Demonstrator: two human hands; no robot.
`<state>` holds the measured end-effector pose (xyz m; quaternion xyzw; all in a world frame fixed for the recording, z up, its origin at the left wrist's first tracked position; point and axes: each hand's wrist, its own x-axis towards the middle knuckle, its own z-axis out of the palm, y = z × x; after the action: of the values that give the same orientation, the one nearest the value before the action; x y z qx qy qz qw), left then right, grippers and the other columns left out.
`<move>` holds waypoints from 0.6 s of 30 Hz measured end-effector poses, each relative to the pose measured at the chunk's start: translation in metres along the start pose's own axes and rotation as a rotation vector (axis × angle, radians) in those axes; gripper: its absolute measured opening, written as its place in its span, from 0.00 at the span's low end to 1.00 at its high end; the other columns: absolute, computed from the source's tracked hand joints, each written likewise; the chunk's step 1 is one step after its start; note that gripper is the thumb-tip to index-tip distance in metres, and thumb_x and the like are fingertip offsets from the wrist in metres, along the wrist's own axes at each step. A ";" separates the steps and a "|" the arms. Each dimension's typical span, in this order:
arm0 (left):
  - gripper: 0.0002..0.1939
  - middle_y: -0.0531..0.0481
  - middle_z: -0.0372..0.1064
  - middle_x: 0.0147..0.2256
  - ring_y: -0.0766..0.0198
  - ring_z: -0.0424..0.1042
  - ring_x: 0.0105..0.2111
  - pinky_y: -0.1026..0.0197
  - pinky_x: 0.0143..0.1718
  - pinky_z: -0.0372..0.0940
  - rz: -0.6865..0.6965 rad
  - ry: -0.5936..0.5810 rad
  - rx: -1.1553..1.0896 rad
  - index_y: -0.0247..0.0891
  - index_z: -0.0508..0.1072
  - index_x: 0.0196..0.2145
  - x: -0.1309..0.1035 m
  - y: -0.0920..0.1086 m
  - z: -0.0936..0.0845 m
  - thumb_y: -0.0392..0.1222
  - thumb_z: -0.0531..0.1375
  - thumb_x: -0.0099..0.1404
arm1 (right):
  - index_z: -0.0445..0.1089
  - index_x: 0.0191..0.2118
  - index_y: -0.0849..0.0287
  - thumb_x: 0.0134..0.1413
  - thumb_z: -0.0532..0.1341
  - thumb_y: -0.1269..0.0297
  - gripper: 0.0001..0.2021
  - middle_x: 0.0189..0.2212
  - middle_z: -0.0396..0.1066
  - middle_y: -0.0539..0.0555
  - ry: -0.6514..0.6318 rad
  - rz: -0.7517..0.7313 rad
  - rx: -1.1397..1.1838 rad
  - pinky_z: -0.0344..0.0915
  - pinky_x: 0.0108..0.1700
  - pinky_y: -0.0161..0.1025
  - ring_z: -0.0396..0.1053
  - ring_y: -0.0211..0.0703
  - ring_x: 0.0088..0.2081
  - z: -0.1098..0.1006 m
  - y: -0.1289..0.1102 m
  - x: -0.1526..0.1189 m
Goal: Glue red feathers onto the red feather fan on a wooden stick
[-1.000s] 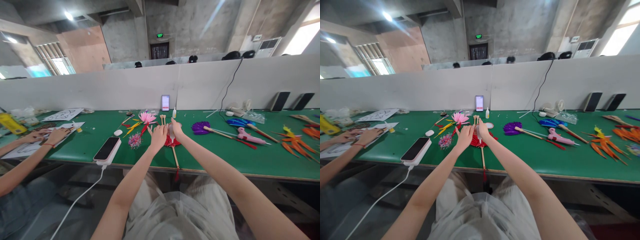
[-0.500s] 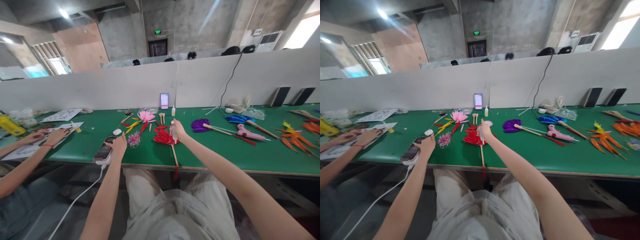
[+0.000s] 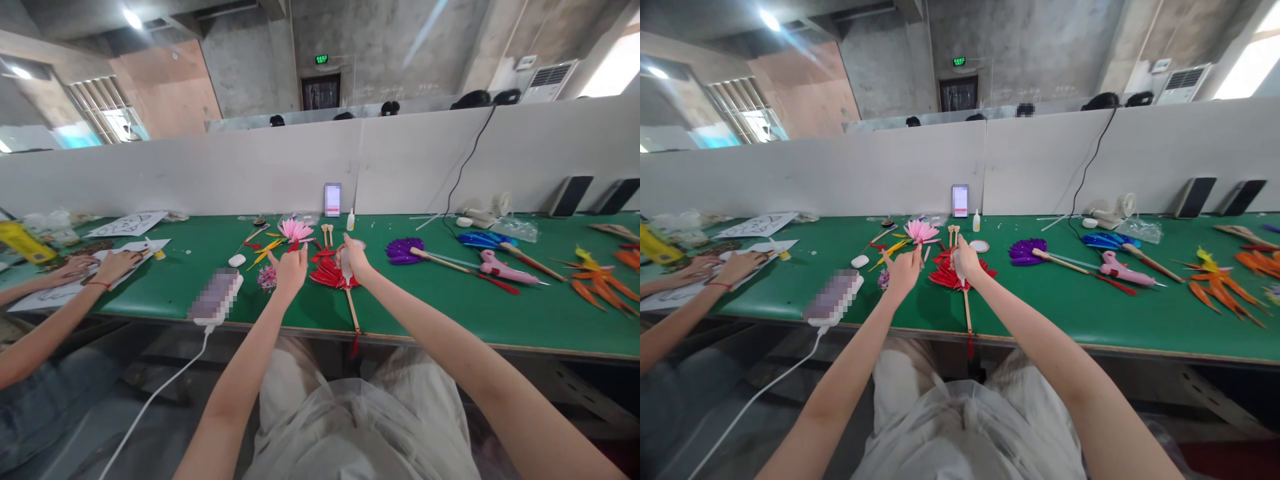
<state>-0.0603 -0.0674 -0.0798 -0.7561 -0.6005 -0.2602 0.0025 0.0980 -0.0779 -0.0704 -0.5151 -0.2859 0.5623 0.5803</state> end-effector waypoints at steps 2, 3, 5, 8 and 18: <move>0.29 0.49 0.75 0.25 0.58 0.74 0.37 0.37 0.62 0.36 0.024 0.004 -0.034 0.40 0.75 0.25 0.000 0.010 0.003 0.48 0.41 0.74 | 0.67 0.50 0.61 0.63 0.58 0.59 0.14 0.46 0.70 0.56 -0.002 0.001 0.008 0.71 0.41 0.46 0.72 0.44 0.41 -0.001 0.002 0.001; 0.30 0.49 0.75 0.24 0.57 0.74 0.37 0.37 0.62 0.33 0.028 0.004 -0.047 0.40 0.75 0.24 0.000 0.013 0.005 0.48 0.41 0.74 | 0.67 0.50 0.60 0.63 0.58 0.59 0.14 0.46 0.70 0.56 -0.001 0.002 0.012 0.71 0.41 0.45 0.72 0.44 0.40 -0.002 0.003 0.001; 0.29 0.48 0.74 0.23 0.56 0.74 0.37 0.36 0.62 0.32 0.025 -0.003 -0.067 0.40 0.75 0.24 0.000 0.015 0.009 0.48 0.41 0.74 | 0.67 0.49 0.60 0.63 0.58 0.58 0.14 0.45 0.70 0.56 0.001 0.002 0.019 0.71 0.40 0.45 0.72 0.43 0.40 -0.004 0.006 0.003; 0.26 0.49 0.74 0.24 0.57 0.74 0.37 0.36 0.61 0.38 0.009 -0.021 -0.089 0.38 0.75 0.26 -0.002 0.012 0.015 0.49 0.44 0.73 | 0.68 0.48 0.59 0.63 0.57 0.59 0.13 0.44 0.71 0.55 0.007 0.002 0.028 0.72 0.39 0.43 0.72 0.42 0.38 -0.009 0.010 0.006; 0.14 0.45 0.70 0.46 0.59 0.72 0.42 0.50 0.44 0.68 -0.036 -0.166 -0.378 0.35 0.70 0.47 -0.003 0.005 0.029 0.46 0.56 0.69 | 0.67 0.51 0.59 0.63 0.58 0.59 0.14 0.47 0.70 0.56 0.008 -0.037 0.044 0.71 0.42 0.47 0.71 0.45 0.42 -0.010 0.012 0.021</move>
<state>-0.0447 -0.0624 -0.1050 -0.7513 -0.5525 -0.3048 -0.1934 0.1072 -0.0629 -0.0895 -0.4991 -0.2807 0.5557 0.6028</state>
